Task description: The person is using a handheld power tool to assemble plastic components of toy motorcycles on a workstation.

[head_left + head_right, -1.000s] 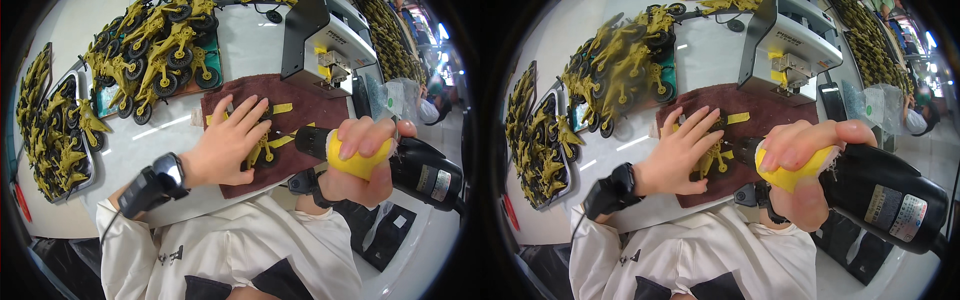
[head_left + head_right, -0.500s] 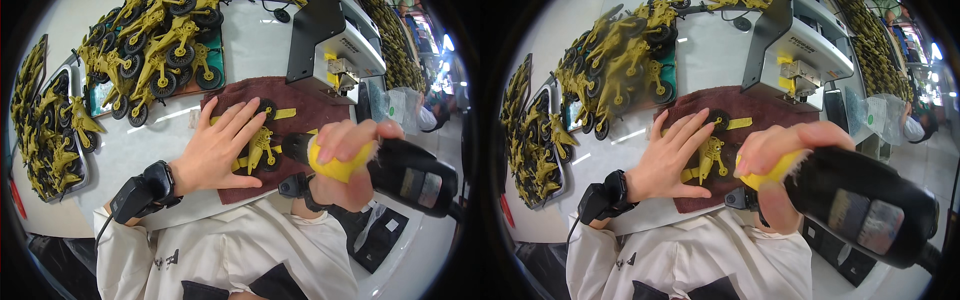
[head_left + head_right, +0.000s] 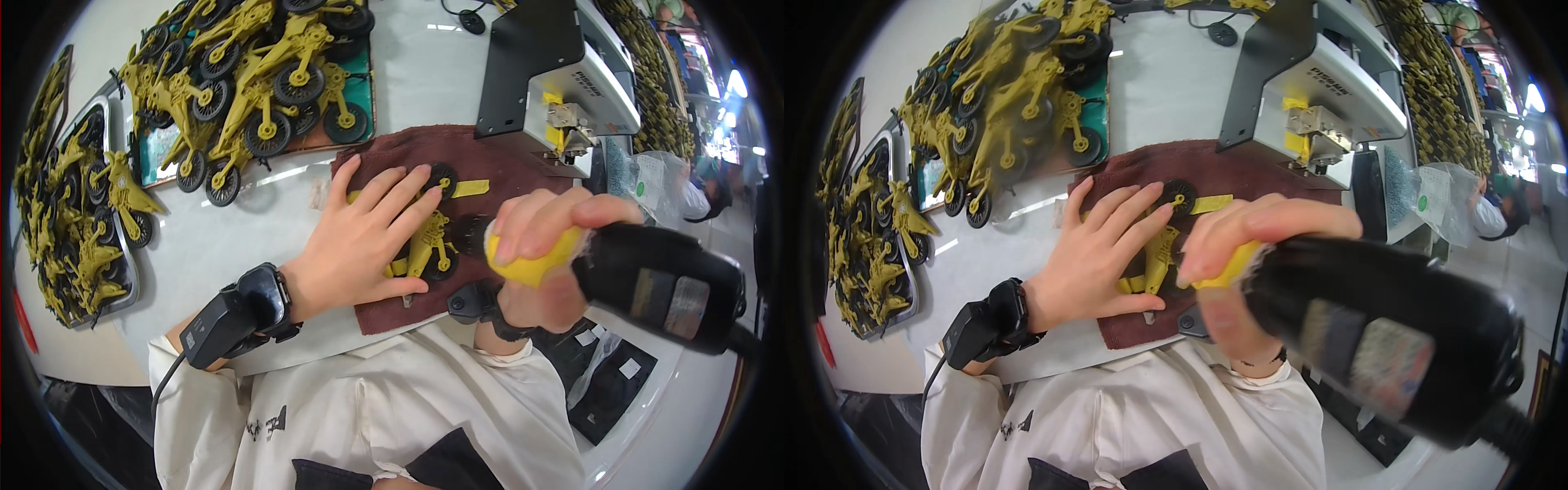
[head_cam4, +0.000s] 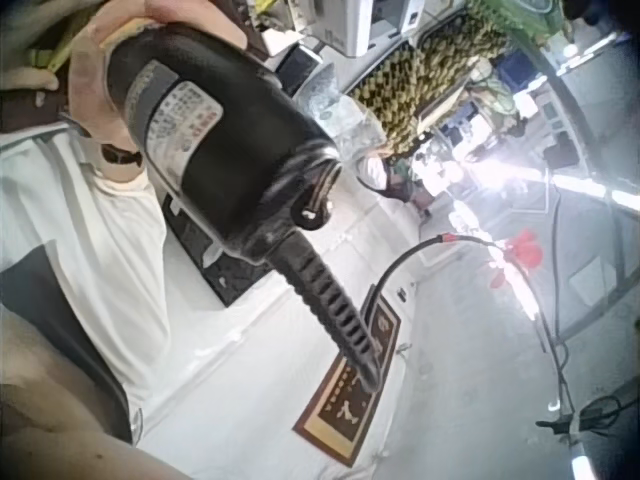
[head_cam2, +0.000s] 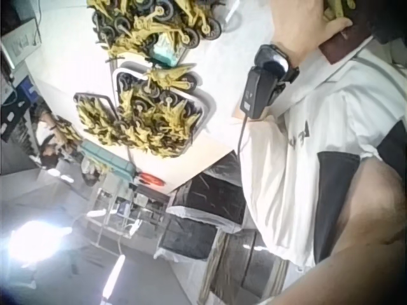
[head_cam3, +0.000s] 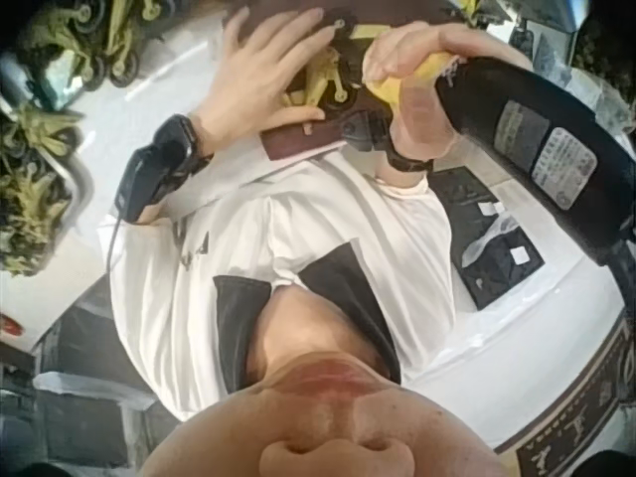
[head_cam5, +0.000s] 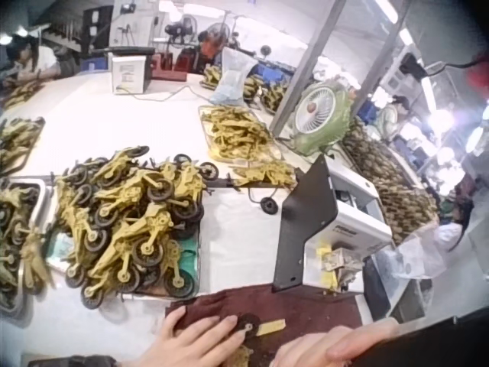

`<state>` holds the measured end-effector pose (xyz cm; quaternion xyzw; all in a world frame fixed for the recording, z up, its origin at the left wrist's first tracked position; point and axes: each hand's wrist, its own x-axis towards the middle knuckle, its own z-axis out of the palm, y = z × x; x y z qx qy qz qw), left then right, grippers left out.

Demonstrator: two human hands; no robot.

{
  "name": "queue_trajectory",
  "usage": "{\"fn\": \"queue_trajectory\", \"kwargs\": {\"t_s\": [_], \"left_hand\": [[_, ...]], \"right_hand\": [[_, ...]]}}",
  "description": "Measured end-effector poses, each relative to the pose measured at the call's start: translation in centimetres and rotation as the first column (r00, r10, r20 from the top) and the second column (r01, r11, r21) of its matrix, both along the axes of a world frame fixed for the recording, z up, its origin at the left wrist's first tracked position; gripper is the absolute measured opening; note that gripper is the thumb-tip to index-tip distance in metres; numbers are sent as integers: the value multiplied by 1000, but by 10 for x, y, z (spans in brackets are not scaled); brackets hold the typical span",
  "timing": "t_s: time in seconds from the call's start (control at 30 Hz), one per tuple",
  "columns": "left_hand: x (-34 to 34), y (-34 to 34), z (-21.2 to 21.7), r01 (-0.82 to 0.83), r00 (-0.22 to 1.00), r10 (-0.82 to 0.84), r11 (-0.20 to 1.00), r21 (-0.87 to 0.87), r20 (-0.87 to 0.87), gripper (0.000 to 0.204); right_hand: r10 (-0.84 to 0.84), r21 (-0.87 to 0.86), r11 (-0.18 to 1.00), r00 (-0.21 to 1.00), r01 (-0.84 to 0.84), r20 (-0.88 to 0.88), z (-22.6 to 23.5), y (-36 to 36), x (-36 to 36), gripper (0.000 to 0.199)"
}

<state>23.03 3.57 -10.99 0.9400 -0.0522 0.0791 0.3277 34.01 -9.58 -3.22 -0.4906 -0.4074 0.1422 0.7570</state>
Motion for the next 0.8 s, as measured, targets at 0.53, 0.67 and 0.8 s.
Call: {"fn": "queue_trajectory", "kwargs": {"t_s": [0.53,0.67,0.8], "left_hand": [[-2,0,1,-22,999,24,999,-41,39,89],[-1,-3,1,-28,1000,28,997,-77,10,91],[-6,-2,-2,-67,997,67,997,-26,29,92]], "right_hand": [[-466,59,885,873,462,145,56,-14,92,40],[198,69,975,966,-212,169,44,-34,36,50],[212,63,970,946,-233,246,21,-7,8,58]]}}
